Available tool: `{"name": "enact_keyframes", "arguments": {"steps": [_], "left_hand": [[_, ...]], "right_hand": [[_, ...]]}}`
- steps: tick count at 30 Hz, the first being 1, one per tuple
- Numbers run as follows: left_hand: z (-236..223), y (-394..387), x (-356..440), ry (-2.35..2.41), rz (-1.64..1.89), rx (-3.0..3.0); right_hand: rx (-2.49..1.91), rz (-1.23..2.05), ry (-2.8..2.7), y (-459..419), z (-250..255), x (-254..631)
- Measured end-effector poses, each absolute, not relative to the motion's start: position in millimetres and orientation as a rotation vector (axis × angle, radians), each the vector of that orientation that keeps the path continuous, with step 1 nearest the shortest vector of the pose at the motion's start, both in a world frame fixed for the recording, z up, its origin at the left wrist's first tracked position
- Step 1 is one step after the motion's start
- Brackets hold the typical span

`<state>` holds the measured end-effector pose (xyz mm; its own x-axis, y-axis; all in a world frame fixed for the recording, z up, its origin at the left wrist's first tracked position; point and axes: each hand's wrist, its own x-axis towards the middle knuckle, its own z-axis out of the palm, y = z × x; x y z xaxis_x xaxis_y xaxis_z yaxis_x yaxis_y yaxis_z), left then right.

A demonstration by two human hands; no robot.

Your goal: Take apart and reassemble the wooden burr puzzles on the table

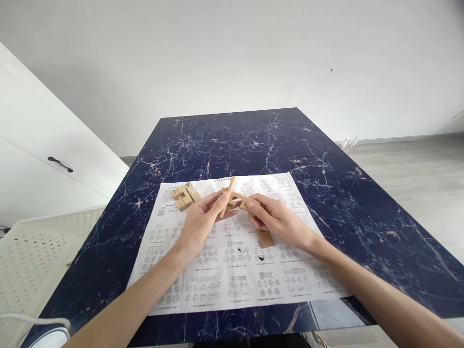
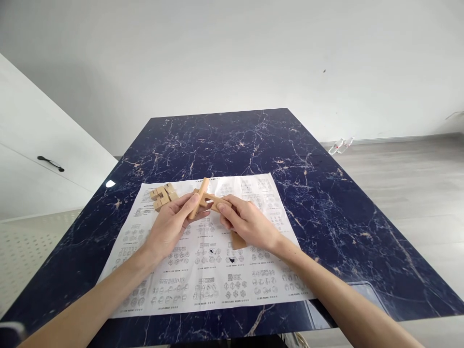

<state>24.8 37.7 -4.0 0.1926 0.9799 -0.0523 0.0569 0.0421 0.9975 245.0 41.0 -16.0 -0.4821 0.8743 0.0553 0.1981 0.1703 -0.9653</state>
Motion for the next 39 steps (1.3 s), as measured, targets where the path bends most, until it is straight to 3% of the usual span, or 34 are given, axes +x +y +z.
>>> {"name": "enact_keyframes", "arguments": {"steps": [39], "left_hand": [[-3.5, 40.6, 19.1, 1.033, 0.85, 1.212]], "right_hand": [[-1.04, 1.332, -1.884, 40.3, -12.6, 248.6]]}}
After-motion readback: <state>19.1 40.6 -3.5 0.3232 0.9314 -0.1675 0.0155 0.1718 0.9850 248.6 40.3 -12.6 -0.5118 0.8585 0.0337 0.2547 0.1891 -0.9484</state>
